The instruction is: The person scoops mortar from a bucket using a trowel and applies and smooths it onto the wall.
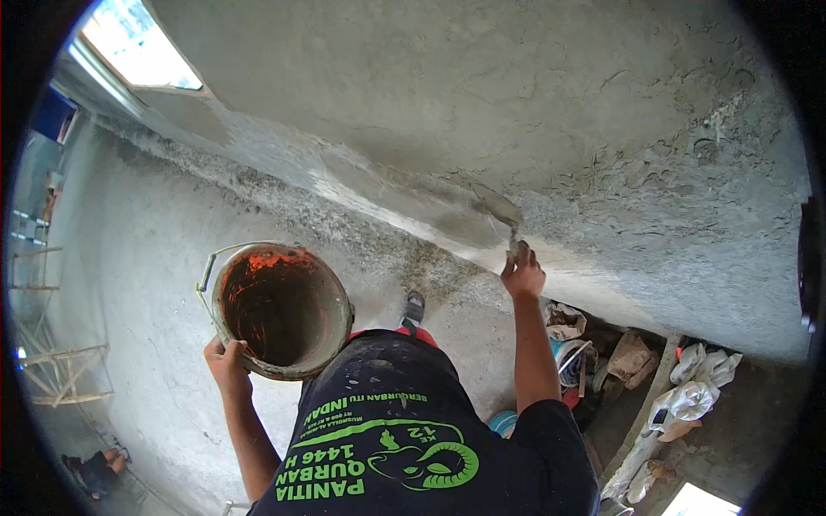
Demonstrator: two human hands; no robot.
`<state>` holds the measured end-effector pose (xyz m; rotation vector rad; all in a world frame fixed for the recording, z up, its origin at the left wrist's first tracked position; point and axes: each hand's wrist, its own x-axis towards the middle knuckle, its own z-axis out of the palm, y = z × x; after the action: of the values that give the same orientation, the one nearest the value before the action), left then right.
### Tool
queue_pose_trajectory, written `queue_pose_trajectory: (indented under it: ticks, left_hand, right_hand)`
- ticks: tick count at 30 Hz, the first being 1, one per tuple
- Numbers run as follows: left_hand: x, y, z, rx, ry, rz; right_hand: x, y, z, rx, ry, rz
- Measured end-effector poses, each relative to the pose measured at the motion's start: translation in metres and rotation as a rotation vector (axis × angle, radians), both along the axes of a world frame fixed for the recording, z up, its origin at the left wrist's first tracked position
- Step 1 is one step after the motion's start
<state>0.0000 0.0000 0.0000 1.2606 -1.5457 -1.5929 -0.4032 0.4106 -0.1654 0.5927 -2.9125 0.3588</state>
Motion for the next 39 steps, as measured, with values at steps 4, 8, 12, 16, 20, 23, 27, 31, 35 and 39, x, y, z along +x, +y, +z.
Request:
queue_pose_trajectory:
  ticks: [4,8,12,16,20,23,27,31,35,39]
  left_hand:
    - [0.008,0.000,0.004,0.022,-0.105,-0.016]
    - [0.005,0.003,0.000,-0.035,-0.066,0.005]
    - [0.003,0.004,0.004,-0.013,-0.098,0.014]
    - [-0.001,0.009,0.012,0.015,-0.163,-0.008]
    - [0.000,0.010,0.009,0.045,-0.132,0.022]
    - [0.008,0.011,0.004,0.014,-0.067,0.020]
    - [0.014,0.012,0.006,0.017,-0.079,0.031]
    - [0.013,0.009,0.003,-0.009,-0.149,0.027]
    - [0.000,0.006,0.001,0.024,-0.151,-0.027]
    - [-0.010,0.005,-0.003,0.053,-0.116,-0.085]
  right_hand:
    - [0.025,0.042,-0.005,0.195,-0.188,-0.179]
    - [0.065,0.062,-0.021,0.233,-0.382,-0.187]
    - [0.064,0.022,0.001,-0.029,-0.097,0.093]
    - [0.011,-0.034,0.040,-0.114,0.038,0.182]
    - [-0.013,-0.026,0.031,0.236,-0.128,0.101]
    - [0.002,-0.002,0.006,0.416,-0.355,0.014]
    - [0.046,0.024,-0.004,0.414,-0.494,-0.112]
    - [0.092,0.020,0.029,0.204,-0.306,0.057]
    - [0.119,0.010,0.057,0.003,0.084,0.337]
    - [0.128,-0.007,0.087,-0.104,0.187,0.464]
